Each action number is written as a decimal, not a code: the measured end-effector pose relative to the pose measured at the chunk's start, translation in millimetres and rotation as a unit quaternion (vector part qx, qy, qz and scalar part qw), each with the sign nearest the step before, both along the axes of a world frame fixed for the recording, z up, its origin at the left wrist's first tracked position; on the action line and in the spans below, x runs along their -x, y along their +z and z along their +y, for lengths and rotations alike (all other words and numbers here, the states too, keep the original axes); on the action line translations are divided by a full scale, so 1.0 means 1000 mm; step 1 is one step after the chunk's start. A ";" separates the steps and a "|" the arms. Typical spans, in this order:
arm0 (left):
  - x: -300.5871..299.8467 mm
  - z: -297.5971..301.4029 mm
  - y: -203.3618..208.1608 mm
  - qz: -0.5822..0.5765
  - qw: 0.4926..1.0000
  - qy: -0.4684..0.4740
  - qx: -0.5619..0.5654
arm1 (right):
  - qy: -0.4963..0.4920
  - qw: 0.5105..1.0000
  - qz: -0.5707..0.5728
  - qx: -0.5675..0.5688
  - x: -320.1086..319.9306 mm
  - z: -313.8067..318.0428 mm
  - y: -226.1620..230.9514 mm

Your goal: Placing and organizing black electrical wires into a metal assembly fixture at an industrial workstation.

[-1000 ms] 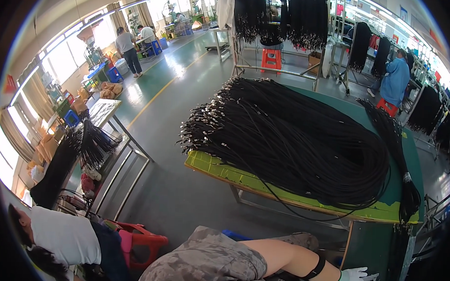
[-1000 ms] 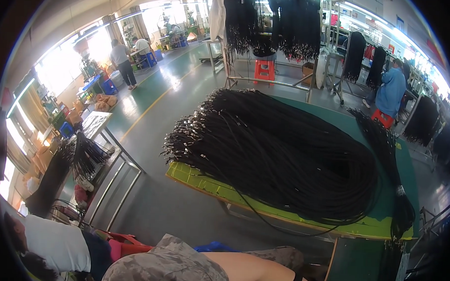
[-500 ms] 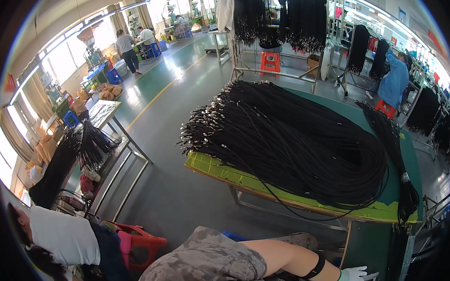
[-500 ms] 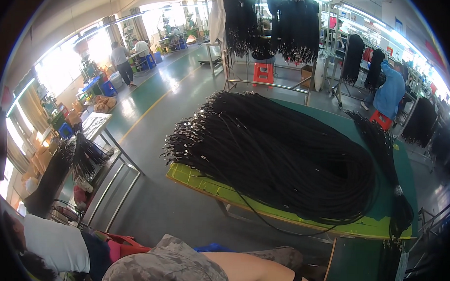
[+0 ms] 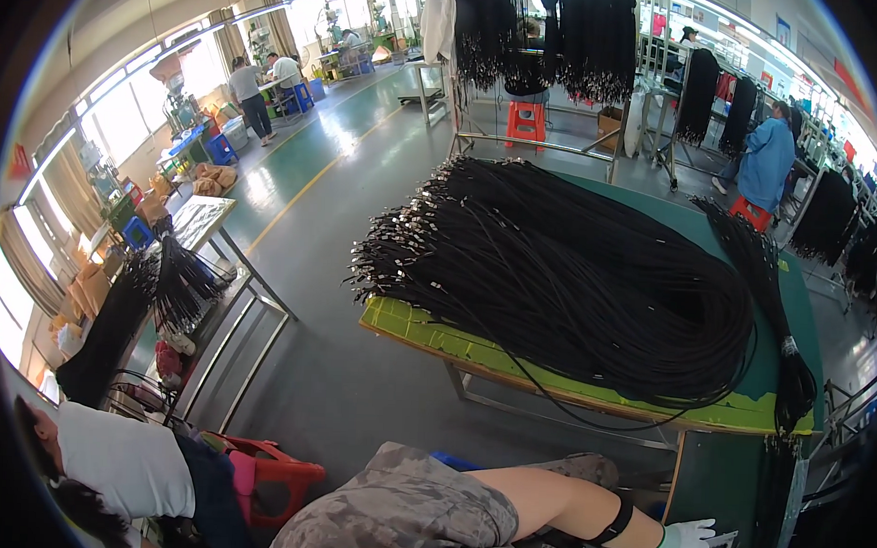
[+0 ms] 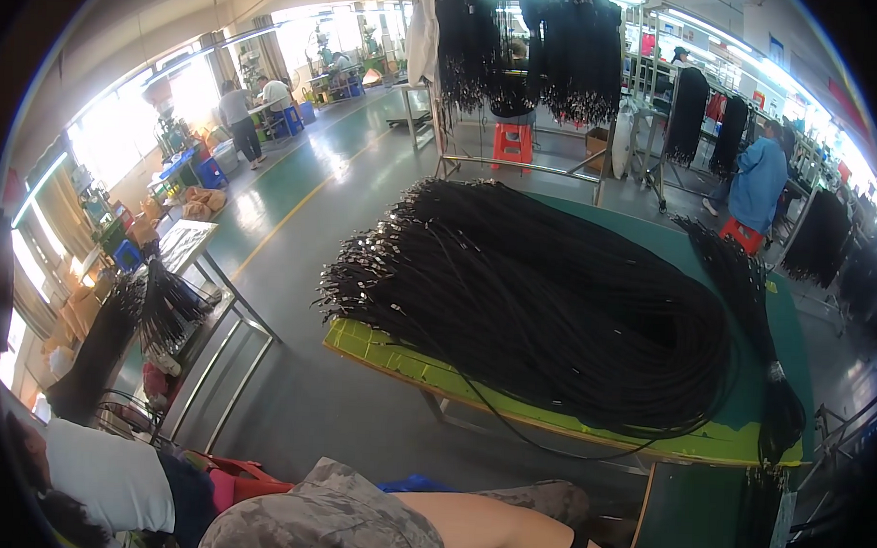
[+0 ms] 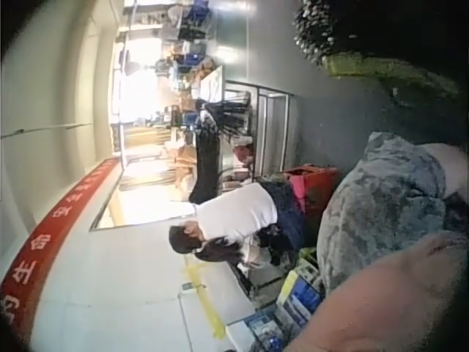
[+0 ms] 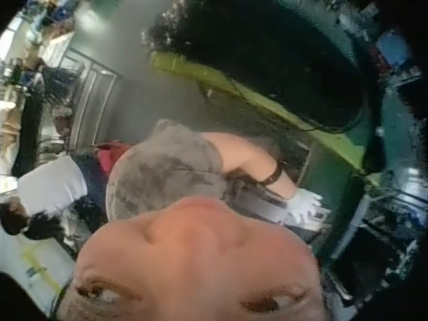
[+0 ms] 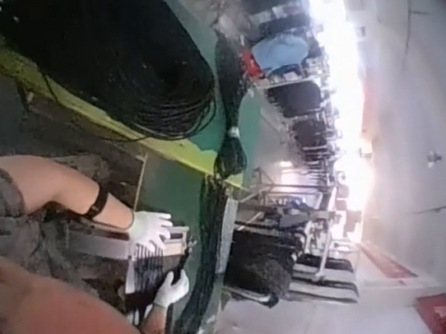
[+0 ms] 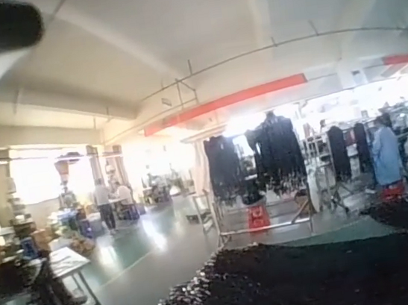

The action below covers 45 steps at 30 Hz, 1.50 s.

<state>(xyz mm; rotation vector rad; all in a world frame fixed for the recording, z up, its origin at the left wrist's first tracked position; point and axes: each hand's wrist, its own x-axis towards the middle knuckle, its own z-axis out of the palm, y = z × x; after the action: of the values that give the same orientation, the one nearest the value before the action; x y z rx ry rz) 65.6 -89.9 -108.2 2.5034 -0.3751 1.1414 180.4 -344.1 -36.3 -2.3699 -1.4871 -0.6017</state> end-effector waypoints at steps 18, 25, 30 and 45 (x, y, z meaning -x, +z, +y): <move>-0.005 -0.007 0.000 -0.024 0.999 -0.001 0.022 | 0.465 0.792 -0.056 -0.393 -0.052 0.036 -0.036; 0.010 0.001 0.011 0.048 0.998 0.024 -0.018 | 0.001 1.000 -0.001 -0.006 0.004 0.004 0.001; -0.003 -0.004 0.004 -0.010 1.000 0.005 -0.021 | 0.470 0.788 -0.055 -0.395 -0.064 0.031 -0.046; -0.023 -0.020 -0.004 0.113 0.980 -0.111 0.120 | -0.015 0.999 0.035 -0.004 0.010 -0.004 0.018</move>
<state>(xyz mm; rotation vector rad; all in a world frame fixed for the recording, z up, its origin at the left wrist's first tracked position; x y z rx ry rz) 88.2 -110.0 -112.4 2.2813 -0.4159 0.7574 170.4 -348.3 -17.8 -2.3856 -1.4193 -0.5264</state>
